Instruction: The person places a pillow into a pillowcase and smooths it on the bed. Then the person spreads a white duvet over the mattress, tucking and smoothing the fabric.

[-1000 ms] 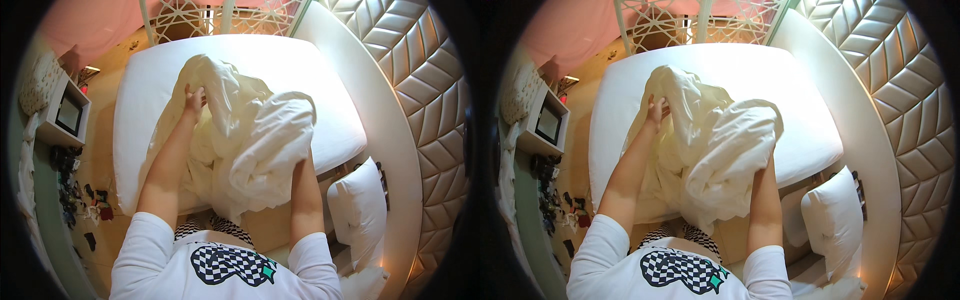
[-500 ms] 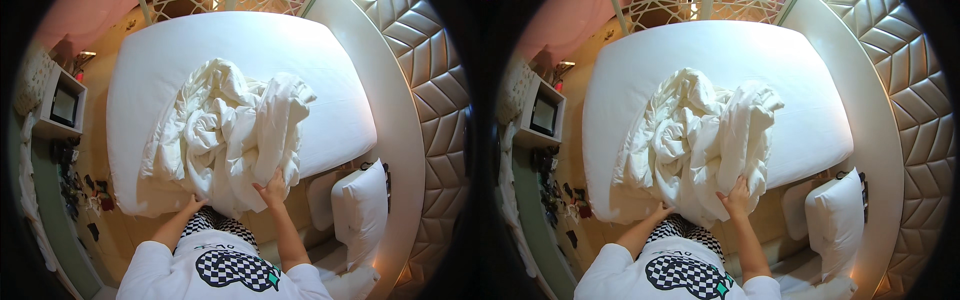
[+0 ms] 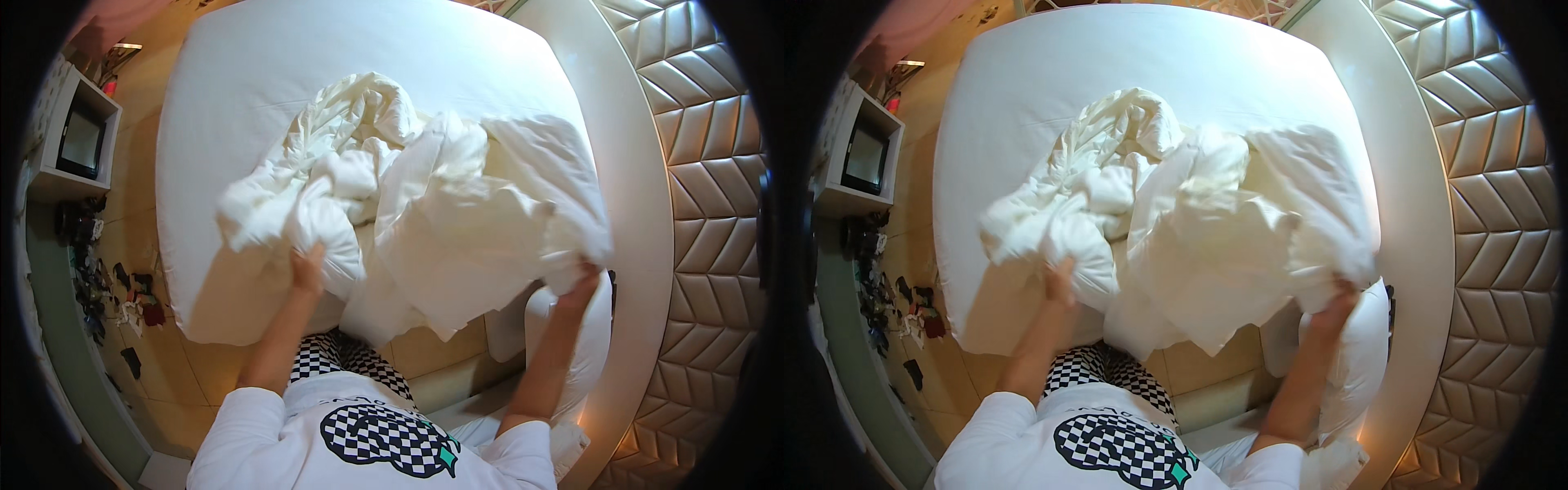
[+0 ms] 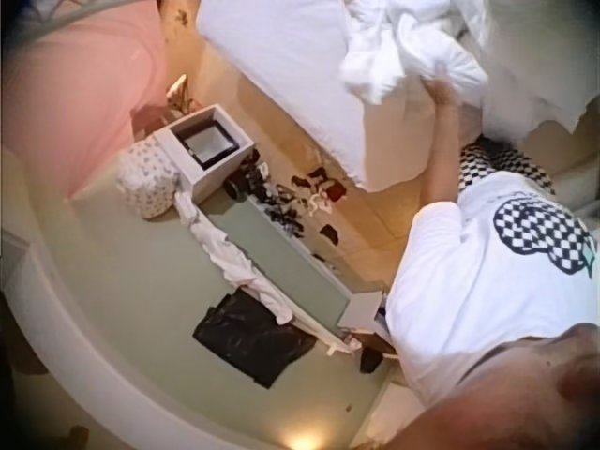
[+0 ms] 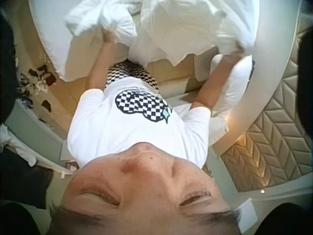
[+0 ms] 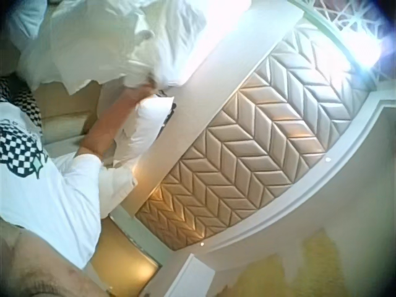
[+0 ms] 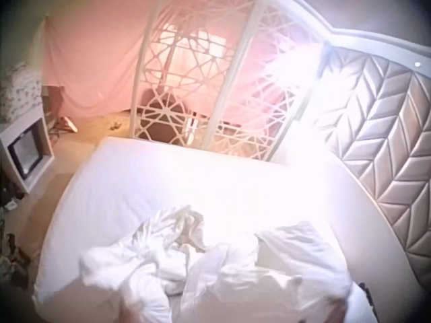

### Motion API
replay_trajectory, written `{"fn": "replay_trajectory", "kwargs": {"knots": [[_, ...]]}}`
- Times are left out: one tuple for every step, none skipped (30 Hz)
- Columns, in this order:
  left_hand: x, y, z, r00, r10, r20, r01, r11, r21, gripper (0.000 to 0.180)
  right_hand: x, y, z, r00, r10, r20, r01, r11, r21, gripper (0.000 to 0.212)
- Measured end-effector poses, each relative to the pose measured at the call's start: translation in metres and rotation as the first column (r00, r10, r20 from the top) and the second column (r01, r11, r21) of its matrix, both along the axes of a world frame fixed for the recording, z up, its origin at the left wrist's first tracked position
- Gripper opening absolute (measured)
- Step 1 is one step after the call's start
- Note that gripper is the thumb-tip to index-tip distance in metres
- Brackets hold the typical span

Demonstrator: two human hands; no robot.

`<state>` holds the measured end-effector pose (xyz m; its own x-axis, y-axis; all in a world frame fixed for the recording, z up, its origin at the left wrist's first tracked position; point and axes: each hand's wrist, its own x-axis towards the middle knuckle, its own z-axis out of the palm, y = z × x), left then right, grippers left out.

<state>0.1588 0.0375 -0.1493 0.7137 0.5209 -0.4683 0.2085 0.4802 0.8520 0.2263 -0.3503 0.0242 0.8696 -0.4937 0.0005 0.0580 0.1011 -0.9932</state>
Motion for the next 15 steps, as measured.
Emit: {"fn": "replay_trajectory", "kwargs": {"knots": [[0.011, 0.019, 0.023, 0.994, 0.073, 0.081, -0.079, 0.994, 0.08, 0.041, 0.005, -0.014, 0.028, 0.998, 0.029, 0.053, -0.032, 0.997, 0.069, 0.026], [0.02, 0.04, 0.066, 0.98, 0.093, 0.174, -0.089, 0.995, -0.034, 0.044, 0.008, -0.026, 0.048, 0.994, 0.05, 0.101, -0.064, 0.988, 0.142, 0.025], [0.023, 0.072, 0.094, 0.962, 0.043, 0.27, -0.056, 0.998, 0.041, 0.043, 0.016, -0.027, 0.068, 0.993, -0.014, 0.115, -0.008, 0.982, 0.189, 0.025], [0.028, 0.101, 0.116, 0.935, -0.015, 0.355, -0.023, 0.994, 0.104, 0.041, 0.025, -0.029, 0.077, 0.989, -0.085, 0.121, 0.056, 0.972, 0.227, 0.024], [0.037, 0.119, 0.147, 0.932, -0.147, 0.33, -0.009, 0.904, 0.428, 0.037, 0.033, -0.034, 0.078, 0.989, -0.086, 0.124, 0.051, 0.963, 0.266, 0.024], [0.05, 0.13, 0.166, 0.925, -0.27, 0.267, 0.007, 0.716, 0.698, 0.033, 0.037, -0.041, 0.081, 0.987, -0.096, 0.131, 0.054, 0.954, 0.296, 0.024], [0.061, 0.141, 0.178, 0.943, -0.241, 0.228, -0.044, 0.59, 0.806, 0.031, 0.043, -0.047, 0.086, 0.986, -0.099, 0.137, 0.049, 0.942, 0.331, 0.024], [0.074, 0.15, 0.18, 0.958, -0.209, 0.195, -0.083, 0.45, 0.889, 0.03, 0.048, -0.063, 0.083, 0.985, -0.131, 0.116, 0.087, 0.943, 0.322, 0.024], [0.09, 0.167, 0.171, 0.982, -0.152, 0.11, -0.037, 0.417, 0.908, 0.033, 0.053, -0.082, 0.073, 0.982, -0.159, 0.098, 0.121, 0.942, 0.314, 0.025], [0.101, 0.193, 0.152, 0.997, -0.077, 0.022, 0.009, 0.381, 0.924, 0.036, 0.06, -0.089, 0.06, 0.981, -0.176, 0.077, 0.144, 0.939, 0.312, 0.025], [0.102, 0.219, 0.131, 0.998, 0.011, -0.068, 0.06, 0.34, 0.938, 0.04, 0.07, -0.082, 0.044, 0.986, -0.166, -0.004, 0.16, 0.94, 0.303, 0.024], [0.096, 0.24, 0.096, 0.99, 0.084, -0.114, 0.085, 0.29, 0.953, 0.045, 0.08, -0.112, 0.013, 0.995, -0.101, -0.008, 0.099, 0.956, 0.278, 0.021], [0.092, 0.258, 0.052, 0.975, 0.157, -0.158, 0.116, 0.245, 0.963, 0.05, 0.087, -0.144, -0.019, 0.999, -0.037, -0.014, 0.039, 0.968, 0.248, 0.018], [0.085, 0.27, 0.03, 0.947, 0.243, -0.208, 0.165, 0.186, 0.968, 0.055, 0.087, -0.125, -0.05, 0.971, -0.171, -0.167, 0.191, 0.976, 0.108, 0.027], [0.078, 0.243, 0.034, 0.88, 0.309, -0.361, 0.296, 0.239, 0.925, 0.061, 0.074, -0.093, -0.064, 0.896, -0.358, -0.264, 0.349, 0.934, -0.081, 0.044]]}}
